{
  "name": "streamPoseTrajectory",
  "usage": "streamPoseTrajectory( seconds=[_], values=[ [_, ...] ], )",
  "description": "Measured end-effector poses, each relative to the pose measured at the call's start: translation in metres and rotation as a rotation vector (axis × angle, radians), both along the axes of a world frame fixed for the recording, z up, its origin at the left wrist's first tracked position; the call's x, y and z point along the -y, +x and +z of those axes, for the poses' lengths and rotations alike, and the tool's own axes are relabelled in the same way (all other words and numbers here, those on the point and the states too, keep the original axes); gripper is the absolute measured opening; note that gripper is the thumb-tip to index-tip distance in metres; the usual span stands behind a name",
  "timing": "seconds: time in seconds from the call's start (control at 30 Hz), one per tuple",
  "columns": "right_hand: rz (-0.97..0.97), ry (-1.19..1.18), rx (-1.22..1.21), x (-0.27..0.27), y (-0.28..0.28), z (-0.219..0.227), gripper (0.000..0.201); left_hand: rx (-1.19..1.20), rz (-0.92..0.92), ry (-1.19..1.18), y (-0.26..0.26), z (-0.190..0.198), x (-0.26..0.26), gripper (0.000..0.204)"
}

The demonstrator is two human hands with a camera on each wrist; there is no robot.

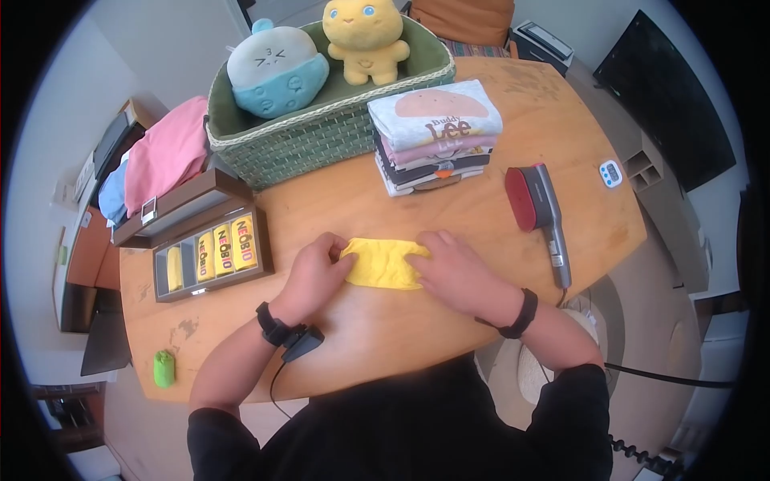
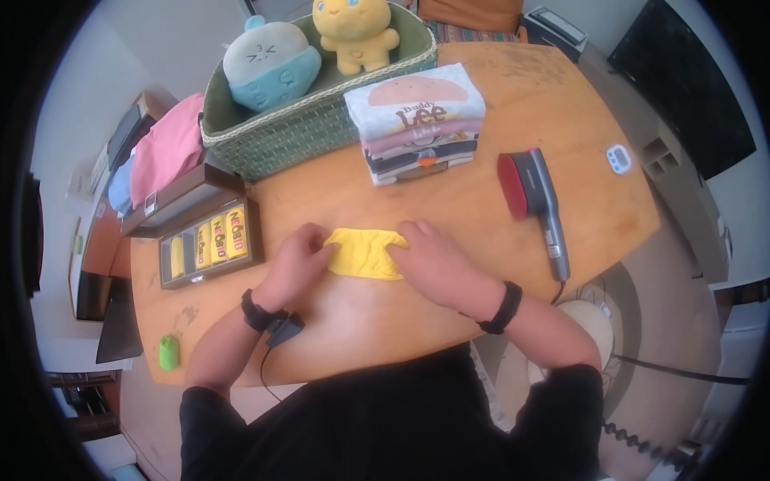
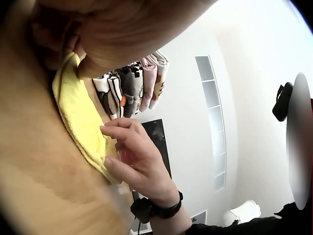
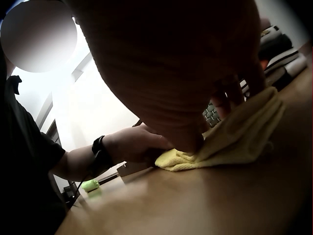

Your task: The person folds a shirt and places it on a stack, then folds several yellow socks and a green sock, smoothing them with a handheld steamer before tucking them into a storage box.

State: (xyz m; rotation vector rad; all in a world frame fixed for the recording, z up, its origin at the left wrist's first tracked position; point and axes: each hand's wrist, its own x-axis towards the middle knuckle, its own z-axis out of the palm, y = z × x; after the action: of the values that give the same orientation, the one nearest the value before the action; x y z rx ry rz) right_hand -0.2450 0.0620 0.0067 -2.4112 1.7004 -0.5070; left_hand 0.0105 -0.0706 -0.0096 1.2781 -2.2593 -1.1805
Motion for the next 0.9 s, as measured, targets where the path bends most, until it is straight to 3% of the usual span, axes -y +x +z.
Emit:
streamPoseTrajectory(
  seconds=[0.23,0.53,0.8,0.9],
  values=[
    [0.009,0.036,0.002,-0.002,-0.002,-0.003,0.030,-0.049,0.053,0.098,-0.004,-0.010,0.011,0.026],
    [0.008,-0.004,0.023,-0.005,-0.004,-0.008,0.037,0.024,0.063,-0.114,-0.008,-0.007,0.007,0.018],
    [0.004,0.040,0.025,-0.007,-0.005,-0.010,0.043,0.058,0.082,-0.053,-0.006,0.004,-0.008,0.034],
    [0.015,0.092,0.034,-0.006,-0.012,-0.010,0.049,-0.011,0.086,-0.058,-0.004,-0.003,-0.009,0.031]
  ],
)
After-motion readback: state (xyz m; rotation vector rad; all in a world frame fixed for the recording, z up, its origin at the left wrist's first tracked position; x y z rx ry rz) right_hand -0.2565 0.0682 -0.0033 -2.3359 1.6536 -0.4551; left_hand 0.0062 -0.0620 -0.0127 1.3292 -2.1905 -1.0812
